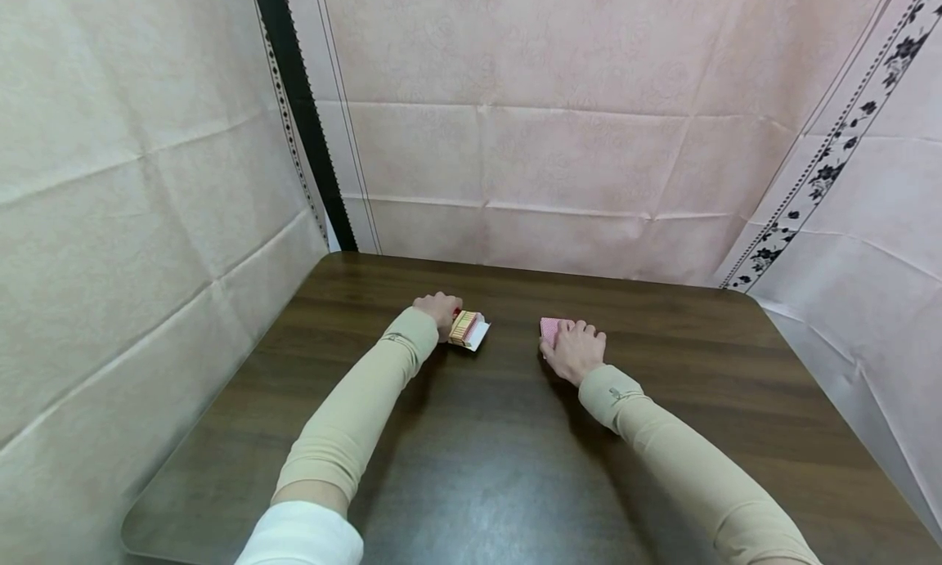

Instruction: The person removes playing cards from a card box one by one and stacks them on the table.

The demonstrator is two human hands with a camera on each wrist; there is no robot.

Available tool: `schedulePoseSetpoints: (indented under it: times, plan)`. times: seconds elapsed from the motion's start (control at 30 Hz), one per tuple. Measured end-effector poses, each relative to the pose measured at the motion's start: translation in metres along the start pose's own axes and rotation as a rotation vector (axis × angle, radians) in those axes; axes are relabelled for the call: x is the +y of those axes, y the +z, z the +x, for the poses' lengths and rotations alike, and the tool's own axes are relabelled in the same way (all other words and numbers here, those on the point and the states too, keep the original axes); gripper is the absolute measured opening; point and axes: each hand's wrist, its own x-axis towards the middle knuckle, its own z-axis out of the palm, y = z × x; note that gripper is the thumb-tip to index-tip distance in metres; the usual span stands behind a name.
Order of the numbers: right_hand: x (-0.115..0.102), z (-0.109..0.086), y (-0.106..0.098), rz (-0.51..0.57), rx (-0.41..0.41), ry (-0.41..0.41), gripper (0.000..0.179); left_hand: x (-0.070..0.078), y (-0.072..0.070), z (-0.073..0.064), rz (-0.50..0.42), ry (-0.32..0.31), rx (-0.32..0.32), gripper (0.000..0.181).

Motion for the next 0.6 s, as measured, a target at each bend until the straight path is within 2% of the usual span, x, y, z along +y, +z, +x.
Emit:
schedulePoseSetpoints:
  times: [0.13, 0.27, 0.33, 0.43, 0.53, 0.6]
  plan:
    - [0.000, 0.000, 0.000, -0.001, 0.003, 0.001, 0.061, 0.000, 0.000, 0.000, 0.001, 0.007, 0.005, 0.050]
    - [-0.001, 0.003, -0.001, 0.029, 0.076, -0.049, 0.056, 0.002, -0.002, -0.002, 0.003, 0.023, 0.013, 0.046]
    - [-0.004, 0.004, -0.003, 0.058, 0.120, -0.122, 0.049, 0.003, -0.004, -0.003, 0.004, 0.025, 0.016, 0.046]
    - [-0.014, 0.003, -0.010, 0.116, 0.158, -0.282, 0.038, 0.006, -0.004, -0.003, 0.002, 0.028, 0.020, 0.049]
    - [-0.028, 0.001, -0.016, 0.149, 0.137, -0.447, 0.039, 0.007, -0.001, 0.000, 0.008, 0.033, 0.013, 0.049]
    - [-0.037, 0.000, -0.018, 0.153, 0.102, -0.526, 0.043, 0.008, 0.000, 0.002, 0.015, 0.042, 0.010, 0.048]
